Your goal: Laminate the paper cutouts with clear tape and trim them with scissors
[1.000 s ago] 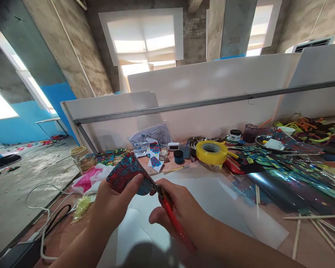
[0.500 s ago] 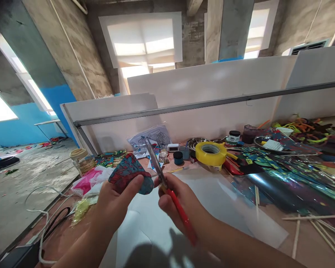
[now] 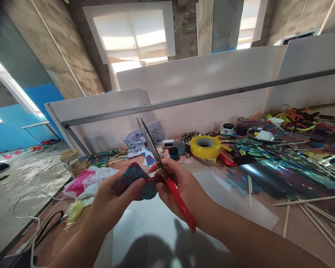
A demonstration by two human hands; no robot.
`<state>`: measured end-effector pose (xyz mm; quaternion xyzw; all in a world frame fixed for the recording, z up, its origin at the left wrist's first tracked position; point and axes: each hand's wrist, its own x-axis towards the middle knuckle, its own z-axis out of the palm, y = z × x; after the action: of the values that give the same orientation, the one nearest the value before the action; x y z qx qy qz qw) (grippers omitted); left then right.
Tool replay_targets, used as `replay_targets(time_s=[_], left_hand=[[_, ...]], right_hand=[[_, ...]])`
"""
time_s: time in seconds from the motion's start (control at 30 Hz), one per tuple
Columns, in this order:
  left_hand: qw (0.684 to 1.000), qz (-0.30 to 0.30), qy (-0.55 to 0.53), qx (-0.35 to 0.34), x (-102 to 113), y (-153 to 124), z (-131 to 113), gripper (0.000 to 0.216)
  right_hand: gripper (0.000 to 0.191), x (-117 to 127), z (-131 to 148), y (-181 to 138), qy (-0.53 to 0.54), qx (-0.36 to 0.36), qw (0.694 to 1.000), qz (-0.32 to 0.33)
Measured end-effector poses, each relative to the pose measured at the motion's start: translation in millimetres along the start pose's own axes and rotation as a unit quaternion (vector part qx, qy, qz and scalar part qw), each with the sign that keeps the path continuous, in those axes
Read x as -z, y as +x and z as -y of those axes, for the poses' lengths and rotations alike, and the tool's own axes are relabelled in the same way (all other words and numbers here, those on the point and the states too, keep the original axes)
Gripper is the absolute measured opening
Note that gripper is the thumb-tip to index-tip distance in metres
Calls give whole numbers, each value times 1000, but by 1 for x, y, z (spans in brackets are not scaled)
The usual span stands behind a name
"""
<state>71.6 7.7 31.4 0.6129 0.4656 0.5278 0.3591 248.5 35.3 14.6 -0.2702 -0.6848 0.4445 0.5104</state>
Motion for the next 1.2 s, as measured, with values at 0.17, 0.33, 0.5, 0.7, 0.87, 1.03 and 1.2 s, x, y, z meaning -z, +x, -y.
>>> replay_targets(time_s=[0.17, 0.33, 0.5, 0.7, 0.87, 1.03, 1.2], left_hand=[[1000, 11, -5, -18, 3, 4, -3, 11], [1000, 23, -3, 9, 5, 2, -6, 9], [1000, -20, -12, 21, 11, -3, -11, 13], [998, -60, -27, 5, 15, -3, -16, 12], [995, -88, -39, -18, 18, -1, -18, 9], [995, -95, -22, -19, 19, -1, -20, 9], [997, -73, -1, -12, 21, -1, -21, 10]], right_hand=[[27, -1, -2, -4, -24, 19, 1000, 7], [20, -5, 0, -9, -8, 5, 1000, 7], [22, 0, -11, -1, 36, -60, 997, -14], [24, 2, -20, 0, -18, -46, 994, 98], [14, -6, -15, -10, -33, -58, 985, 161], [14, -4, -12, -9, -83, -73, 978, 178], [22, -4, -7, -7, -120, -69, 972, 188]])
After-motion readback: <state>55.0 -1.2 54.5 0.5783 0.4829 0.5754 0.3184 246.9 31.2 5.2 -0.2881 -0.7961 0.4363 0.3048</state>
